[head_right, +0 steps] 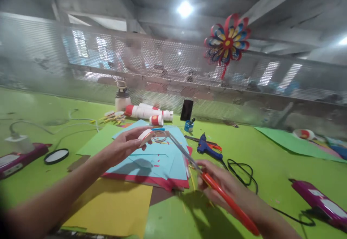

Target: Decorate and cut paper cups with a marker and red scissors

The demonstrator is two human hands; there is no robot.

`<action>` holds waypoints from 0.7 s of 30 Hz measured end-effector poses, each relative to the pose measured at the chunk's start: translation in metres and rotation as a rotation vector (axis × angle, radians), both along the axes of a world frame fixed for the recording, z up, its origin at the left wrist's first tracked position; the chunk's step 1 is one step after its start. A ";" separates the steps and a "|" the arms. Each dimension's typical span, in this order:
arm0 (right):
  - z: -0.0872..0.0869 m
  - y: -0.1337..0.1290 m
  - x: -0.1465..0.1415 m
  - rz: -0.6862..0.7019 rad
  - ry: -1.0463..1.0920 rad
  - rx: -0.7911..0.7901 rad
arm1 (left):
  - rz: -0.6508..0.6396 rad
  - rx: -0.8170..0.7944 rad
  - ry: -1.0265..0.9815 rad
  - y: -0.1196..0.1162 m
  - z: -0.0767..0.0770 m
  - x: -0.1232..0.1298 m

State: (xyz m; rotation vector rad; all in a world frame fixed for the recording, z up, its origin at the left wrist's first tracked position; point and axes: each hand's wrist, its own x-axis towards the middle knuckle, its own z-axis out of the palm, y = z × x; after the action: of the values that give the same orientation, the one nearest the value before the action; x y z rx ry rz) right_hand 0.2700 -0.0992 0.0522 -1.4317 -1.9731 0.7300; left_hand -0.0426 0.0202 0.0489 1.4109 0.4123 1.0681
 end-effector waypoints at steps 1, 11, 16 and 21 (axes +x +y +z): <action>0.003 -0.002 -0.008 0.042 0.004 -0.001 | 0.016 0.009 -0.005 0.001 -0.001 -0.001; 0.006 0.017 -0.049 0.127 -0.346 0.042 | 0.019 0.066 -0.009 0.007 -0.008 -0.012; -0.009 0.020 -0.049 0.120 -0.401 0.161 | -0.010 0.071 0.066 0.008 -0.011 -0.012; -0.020 0.017 -0.039 0.058 -0.296 0.119 | -0.004 0.115 0.125 0.007 -0.010 -0.015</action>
State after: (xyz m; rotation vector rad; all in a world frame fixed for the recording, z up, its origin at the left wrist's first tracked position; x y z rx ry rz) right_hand 0.2309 -0.0821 0.0318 -1.4835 -2.2481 0.4346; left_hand -0.0574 0.0275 0.0387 1.5857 0.4438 1.0175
